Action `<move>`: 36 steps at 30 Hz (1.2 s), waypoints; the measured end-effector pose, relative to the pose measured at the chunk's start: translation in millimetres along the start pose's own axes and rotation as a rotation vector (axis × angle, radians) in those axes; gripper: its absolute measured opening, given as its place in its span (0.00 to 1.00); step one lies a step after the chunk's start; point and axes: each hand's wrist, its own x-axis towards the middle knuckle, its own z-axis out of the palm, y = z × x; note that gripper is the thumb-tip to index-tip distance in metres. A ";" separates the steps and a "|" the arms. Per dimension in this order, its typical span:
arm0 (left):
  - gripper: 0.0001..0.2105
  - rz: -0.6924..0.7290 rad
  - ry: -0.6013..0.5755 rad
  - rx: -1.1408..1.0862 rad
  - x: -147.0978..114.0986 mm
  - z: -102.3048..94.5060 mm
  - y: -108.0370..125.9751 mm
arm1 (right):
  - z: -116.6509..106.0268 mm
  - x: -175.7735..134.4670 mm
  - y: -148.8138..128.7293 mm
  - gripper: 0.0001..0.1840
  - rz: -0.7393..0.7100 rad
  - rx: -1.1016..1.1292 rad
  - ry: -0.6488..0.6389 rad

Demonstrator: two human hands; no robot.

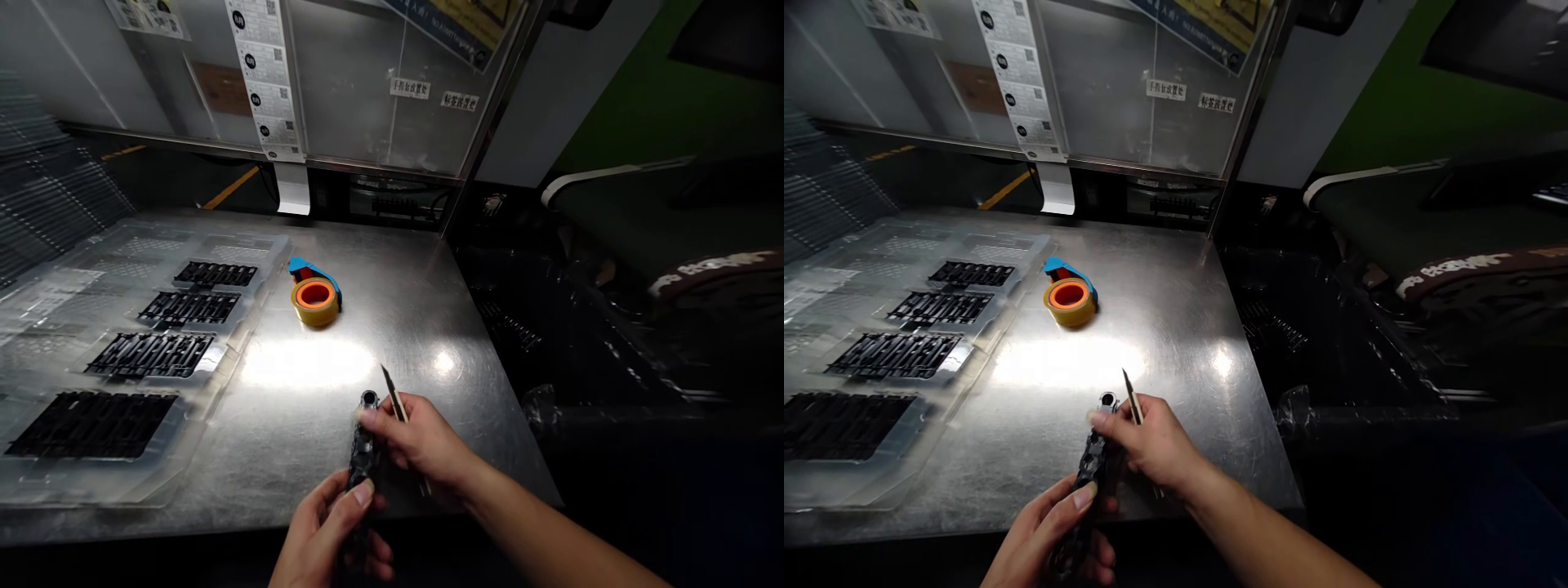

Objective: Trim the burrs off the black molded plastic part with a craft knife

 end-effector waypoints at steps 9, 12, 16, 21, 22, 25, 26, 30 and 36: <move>0.22 -0.001 -0.043 0.026 -2.1 -0.4 1.5 | 1.0 0.1 6.7 0.26 -0.028 -0.020 0.049; 0.22 0.007 -0.071 0.015 -7.1 -1.3 6.5 | -0.5 -1.9 10.1 0.24 -0.046 0.000 0.031; 0.22 -0.017 -0.162 -0.085 -18.5 -5.7 15.6 | -3.2 -3.5 7.4 0.31 -0.051 0.061 -0.031; 0.21 -0.091 -0.281 -0.248 -27.0 -8.5 20.4 | -5.1 -2.9 3.7 0.26 -0.008 0.067 -0.022; 0.21 -0.096 -0.285 -0.250 -27.0 -8.2 20.0 | -5.1 -2.4 4.4 0.25 -0.007 0.067 -0.018; 0.19 -0.103 -0.251 -0.160 -24.2 -6.5 16.9 | -4.8 -0.5 8.7 0.26 -0.008 0.057 -0.003; 0.18 -0.097 -0.218 -0.112 -22.4 -6.0 15.4 | -4.5 0.2 10.1 0.27 -0.012 0.050 0.002; 0.17 -0.056 -0.112 0.052 -11.1 -6.4 8.4 | -2.5 0.6 12.3 0.30 -0.027 0.019 0.018; 0.24 -0.015 -0.209 0.070 1.5 -13.9 -0.1 | -1.0 -7.3 0.0 0.30 -0.060 0.050 -0.070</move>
